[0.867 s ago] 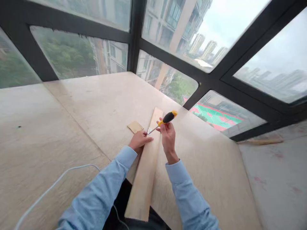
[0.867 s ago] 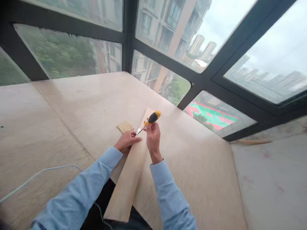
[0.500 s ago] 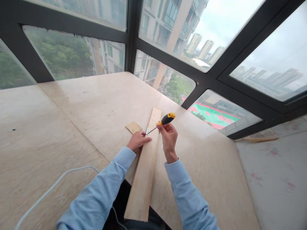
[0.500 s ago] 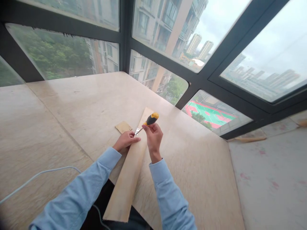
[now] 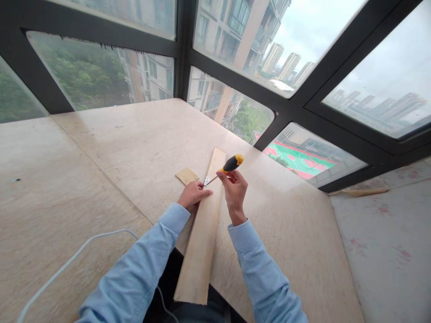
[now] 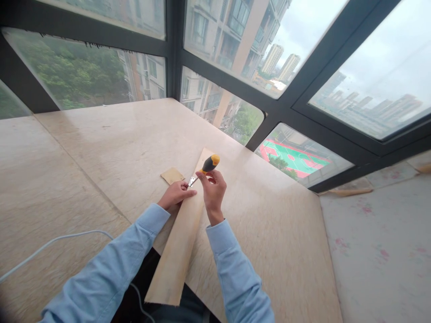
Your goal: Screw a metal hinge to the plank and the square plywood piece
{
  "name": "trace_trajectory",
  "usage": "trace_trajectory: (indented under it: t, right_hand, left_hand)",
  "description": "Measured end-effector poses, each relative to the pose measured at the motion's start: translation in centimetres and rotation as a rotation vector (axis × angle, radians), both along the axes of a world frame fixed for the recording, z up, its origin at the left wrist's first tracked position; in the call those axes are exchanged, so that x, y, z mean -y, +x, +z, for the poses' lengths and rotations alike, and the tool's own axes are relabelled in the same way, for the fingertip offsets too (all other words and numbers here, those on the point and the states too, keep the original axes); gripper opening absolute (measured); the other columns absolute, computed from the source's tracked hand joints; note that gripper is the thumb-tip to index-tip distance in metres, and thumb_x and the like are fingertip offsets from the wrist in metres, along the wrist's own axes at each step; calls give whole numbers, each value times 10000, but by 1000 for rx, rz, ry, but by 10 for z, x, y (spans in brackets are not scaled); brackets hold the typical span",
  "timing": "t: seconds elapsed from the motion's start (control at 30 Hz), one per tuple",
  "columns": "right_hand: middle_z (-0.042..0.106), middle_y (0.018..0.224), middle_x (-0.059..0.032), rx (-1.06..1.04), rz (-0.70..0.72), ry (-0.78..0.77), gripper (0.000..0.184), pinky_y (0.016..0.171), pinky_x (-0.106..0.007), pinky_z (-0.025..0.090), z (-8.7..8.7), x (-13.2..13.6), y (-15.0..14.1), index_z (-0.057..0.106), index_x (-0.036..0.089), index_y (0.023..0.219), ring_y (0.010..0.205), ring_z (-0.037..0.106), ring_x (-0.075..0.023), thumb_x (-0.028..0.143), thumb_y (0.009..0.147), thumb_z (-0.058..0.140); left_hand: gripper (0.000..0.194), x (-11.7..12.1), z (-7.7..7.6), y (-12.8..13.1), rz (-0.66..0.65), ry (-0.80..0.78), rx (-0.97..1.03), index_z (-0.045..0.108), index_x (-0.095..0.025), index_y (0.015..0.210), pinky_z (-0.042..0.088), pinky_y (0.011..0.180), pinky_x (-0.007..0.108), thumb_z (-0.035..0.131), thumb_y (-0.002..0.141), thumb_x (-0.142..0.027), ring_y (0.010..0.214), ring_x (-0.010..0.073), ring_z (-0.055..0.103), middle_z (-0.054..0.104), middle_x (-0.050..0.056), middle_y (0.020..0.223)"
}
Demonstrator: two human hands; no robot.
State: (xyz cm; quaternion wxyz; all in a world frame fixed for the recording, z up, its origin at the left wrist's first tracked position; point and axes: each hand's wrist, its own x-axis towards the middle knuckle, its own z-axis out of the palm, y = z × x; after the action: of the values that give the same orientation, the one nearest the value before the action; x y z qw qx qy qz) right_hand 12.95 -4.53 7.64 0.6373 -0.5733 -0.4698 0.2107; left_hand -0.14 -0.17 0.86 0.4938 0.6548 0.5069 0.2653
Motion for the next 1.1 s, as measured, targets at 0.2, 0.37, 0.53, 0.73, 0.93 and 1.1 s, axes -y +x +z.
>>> trace_trajectory:
  t: [0.2,0.37,0.53,0.73,0.93,1.1]
  right_hand:
    - [659,1150,-100,-23,168,21,358,907,-392,494,0,0,-1,599,176,1144,1064,610,-218,370,844,576]
    - [651,1079,-105,130,25,-73,428,744,-333,529,3,2,-4,613,165,1077,965,608,-217,448,762,675]
    - [695,942,-73,12,26,23,320,818,-373,531,2,3,-2,608,165,953,867,656,-203,417,773,688]
    - [645,1148,-81,-113,120,191,356,915,-407,497,17,28,6,513,216,1195,993,658,-204,368,878,576]
    - [646,926,-49,-111,45,-15,283,620,-275,485,16,91,65,580,184,1062,716,598,-136,378,857,603]
    - [615,769,-30,-40,-165,-320,347,506,-246,410,-19,163,147,593,146,951,608,540,-133,460,804,613]
  left_hand:
    - [426,-1,-4,0,6,6,3,626,-134,770,324,505,236,699,600,-518,568,143,513,565,-13,582]
    - [420,1,-2,0,11,-16,17,613,-139,759,307,473,229,699,602,-518,524,127,486,543,-25,556]
    - [423,1,0,0,18,-16,26,612,-135,749,300,469,228,709,589,-514,509,119,472,521,-34,543]
    - [451,2,1,1,18,-15,47,648,-127,780,338,497,233,716,578,-525,573,155,548,620,17,622]
    - [482,-1,5,2,45,0,-14,666,-133,754,377,526,245,679,586,-585,637,191,588,653,47,664]
    - [490,-3,14,5,91,41,-181,629,-154,651,374,517,237,555,694,-636,635,192,579,607,30,598]
